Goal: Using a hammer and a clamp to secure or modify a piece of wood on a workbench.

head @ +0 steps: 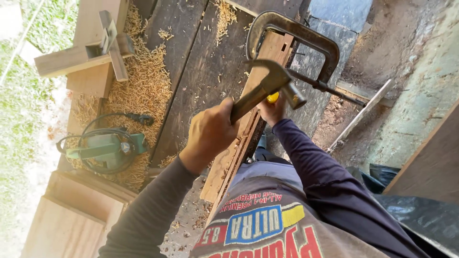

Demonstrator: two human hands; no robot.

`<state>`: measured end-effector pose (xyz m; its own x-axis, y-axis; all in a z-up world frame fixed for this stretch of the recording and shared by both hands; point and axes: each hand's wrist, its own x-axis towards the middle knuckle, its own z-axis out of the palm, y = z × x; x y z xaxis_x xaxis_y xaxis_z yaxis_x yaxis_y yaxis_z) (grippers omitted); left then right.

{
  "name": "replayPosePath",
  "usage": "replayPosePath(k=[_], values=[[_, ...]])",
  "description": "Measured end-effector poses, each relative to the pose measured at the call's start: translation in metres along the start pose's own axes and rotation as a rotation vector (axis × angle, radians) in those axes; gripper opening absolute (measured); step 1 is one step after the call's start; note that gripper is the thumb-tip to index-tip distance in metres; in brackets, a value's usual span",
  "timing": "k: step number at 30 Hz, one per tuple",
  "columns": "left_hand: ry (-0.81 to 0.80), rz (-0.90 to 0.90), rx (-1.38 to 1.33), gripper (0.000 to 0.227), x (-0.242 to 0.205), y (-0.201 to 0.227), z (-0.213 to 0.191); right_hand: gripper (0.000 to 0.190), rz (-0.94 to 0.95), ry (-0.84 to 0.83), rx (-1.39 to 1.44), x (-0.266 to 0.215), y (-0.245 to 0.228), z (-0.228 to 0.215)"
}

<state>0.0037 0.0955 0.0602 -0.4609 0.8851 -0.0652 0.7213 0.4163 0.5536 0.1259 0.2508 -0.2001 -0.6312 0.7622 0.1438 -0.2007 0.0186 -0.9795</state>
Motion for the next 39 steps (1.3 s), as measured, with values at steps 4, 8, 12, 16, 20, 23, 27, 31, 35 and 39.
replayPosePath(k=[4,8,12,16,20,23,27,31,35,39], values=[[0.031,0.022,-0.022,0.016,-0.001,-0.019,0.019,0.012,0.066,0.018,0.015,-0.016,0.029,-0.018],[-0.064,0.027,0.023,0.015,0.004,-0.028,0.024,0.006,0.164,-0.024,-0.163,-0.018,0.074,-0.035],[-0.07,0.013,0.016,0.014,0.001,-0.011,0.013,0.012,0.128,0.036,0.05,-0.003,0.006,-0.006],[-0.04,0.016,0.059,0.013,0.006,-0.019,0.022,0.007,0.279,0.028,0.037,-0.001,0.021,-0.012],[-0.086,0.017,0.087,0.012,0.015,-0.012,0.01,0.009,0.279,0.015,0.037,0.005,0.007,-0.006],[-0.047,0.003,0.082,0.015,0.016,-0.003,0.005,0.01,0.184,0.041,0.039,0.012,-0.023,0.002],[-0.133,-0.074,0.064,0.015,0.02,-0.023,0.026,0.012,0.282,0.003,0.082,0.005,0.043,-0.014],[-0.163,-0.033,0.113,0.012,0.022,-0.015,0.016,0.013,0.327,0.031,0.347,0.016,0.021,-0.003],[-0.059,-0.018,0.107,0.012,0.022,-0.014,0.019,0.015,0.328,0.05,0.383,0.022,0.036,-0.006],[-0.113,-0.034,0.155,0.008,0.031,-0.02,0.017,0.015,0.331,-0.017,0.344,0.02,0.039,-0.012]])
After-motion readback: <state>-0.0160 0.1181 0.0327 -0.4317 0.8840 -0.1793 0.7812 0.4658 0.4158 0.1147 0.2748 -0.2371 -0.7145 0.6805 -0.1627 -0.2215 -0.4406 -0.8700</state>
